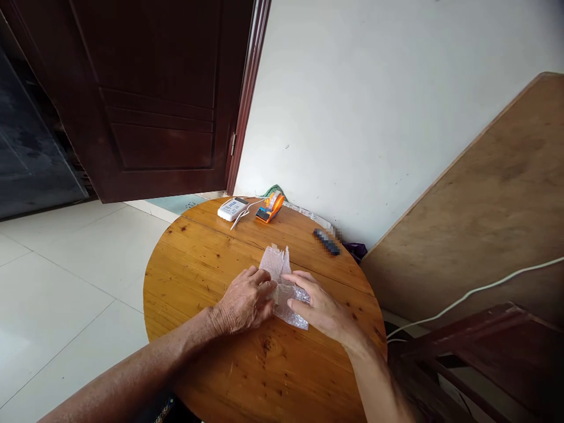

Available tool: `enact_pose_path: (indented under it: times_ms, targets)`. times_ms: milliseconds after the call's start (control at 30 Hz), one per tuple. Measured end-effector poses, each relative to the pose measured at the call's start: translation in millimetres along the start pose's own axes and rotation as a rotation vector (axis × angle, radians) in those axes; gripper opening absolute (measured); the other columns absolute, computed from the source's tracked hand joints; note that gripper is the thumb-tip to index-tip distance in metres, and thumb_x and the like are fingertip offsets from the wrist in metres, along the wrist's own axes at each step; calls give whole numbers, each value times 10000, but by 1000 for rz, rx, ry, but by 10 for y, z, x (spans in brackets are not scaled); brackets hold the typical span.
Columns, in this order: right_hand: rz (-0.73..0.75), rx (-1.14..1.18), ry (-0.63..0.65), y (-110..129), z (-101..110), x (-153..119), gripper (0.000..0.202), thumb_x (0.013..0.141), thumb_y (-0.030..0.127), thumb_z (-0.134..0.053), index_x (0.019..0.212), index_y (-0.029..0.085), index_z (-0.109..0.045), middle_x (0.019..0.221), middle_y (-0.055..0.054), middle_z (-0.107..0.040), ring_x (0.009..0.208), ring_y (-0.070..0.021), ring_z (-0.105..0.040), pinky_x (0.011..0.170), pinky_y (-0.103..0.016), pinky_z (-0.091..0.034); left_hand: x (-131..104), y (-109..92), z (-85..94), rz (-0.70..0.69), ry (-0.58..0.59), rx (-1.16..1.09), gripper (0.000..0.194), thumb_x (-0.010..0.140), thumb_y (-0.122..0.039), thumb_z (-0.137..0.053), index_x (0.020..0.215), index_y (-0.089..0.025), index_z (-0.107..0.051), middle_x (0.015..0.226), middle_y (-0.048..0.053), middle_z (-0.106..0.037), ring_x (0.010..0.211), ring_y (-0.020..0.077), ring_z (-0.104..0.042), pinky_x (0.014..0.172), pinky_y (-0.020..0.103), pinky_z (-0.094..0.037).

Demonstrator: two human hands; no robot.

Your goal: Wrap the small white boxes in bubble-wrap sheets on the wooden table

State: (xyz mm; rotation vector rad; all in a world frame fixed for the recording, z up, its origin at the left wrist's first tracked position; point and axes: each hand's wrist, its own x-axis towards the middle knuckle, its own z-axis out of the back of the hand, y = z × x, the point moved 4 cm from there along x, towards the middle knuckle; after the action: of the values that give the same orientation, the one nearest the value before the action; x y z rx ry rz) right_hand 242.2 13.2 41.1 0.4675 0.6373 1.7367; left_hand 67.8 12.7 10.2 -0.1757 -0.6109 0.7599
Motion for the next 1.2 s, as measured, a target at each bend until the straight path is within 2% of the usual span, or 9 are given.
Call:
enact_pose_path:
  times_ms: [100,200,300,400,467,600,733,933,1200]
  targets:
    - [-44,37,169,-59,26,94,528,731,248,-597,1255,209,-644,1300,-93,-637,1221,-292,-565,1054,-425,-406,-45,22,-37,-26,-57,-6,240,868,-261,-539,1073,-182,-638,1070,96,-626,925,244,-524,835,390,-458]
    - [-151,69,180,-164,43,76,434,757,369,-646,1159,207,-675,1170,-75,-696,1098,-298,-614,943,-402,-457,-71,37,-55,-45,-86,-15,263,883,-283,-530,1102,-174,-627,1091,100,-622,941,247,-519,838,393,-455]
    - [-213,161,81,-253,-11,-13,336,784,453,-621,989,193,-680,855,-26,-702,814,-223,-628,725,-310,-470,-74,38,-60,-55,-95,-13,257,894,-284,-521,1098,-171,-629,1103,103,-620,944,245,-519,842,390,-459]
    - [-235,285,-41,-337,-149,-79,279,780,470,-588,715,198,-587,575,41,-528,557,-136,-480,539,-248,-363,-69,37,-56,-50,-108,-4,246,893,-284,-522,1083,-176,-635,1090,100,-625,924,243,-519,829,385,-463]
    - [-245,309,-149,-392,-240,-90,298,744,457,-594,610,211,-494,523,60,-436,510,-112,-399,497,-236,-303,-66,38,-62,-43,-114,1,240,890,-283,-525,1076,-181,-638,1078,95,-630,911,241,-519,823,384,-464]
    - [-244,172,-393,-415,-321,-80,284,681,389,-629,554,221,-439,501,64,-402,499,-101,-357,482,-231,-257,-61,38,-98,-40,-120,16,234,886,-306,-540,1062,-193,-643,1057,81,-637,888,236,-523,808,381,-471]
    - [-254,264,-488,-350,-357,-79,217,662,394,-662,702,226,-530,502,71,-476,475,-106,-386,463,-225,-281,-55,33,-125,-23,-131,22,217,878,-322,-555,1030,-202,-652,1012,68,-641,863,225,-535,789,365,-482]
    - [-322,736,-479,-159,-431,-74,595,636,410,-735,1154,191,-542,664,22,-658,545,-147,-551,492,-245,-425,-41,21,-127,-2,-91,-2,189,858,-295,-572,1009,-217,-654,1043,64,-636,888,218,-560,787,340,-504]
    - [-321,691,-438,85,-439,-12,745,679,472,-715,1310,136,-504,569,83,-522,419,-96,-420,347,-208,-329,-23,52,-140,29,-22,-202,251,856,-285,-588,1092,-208,-623,1113,79,-623,974,239,-585,869,369,-515]
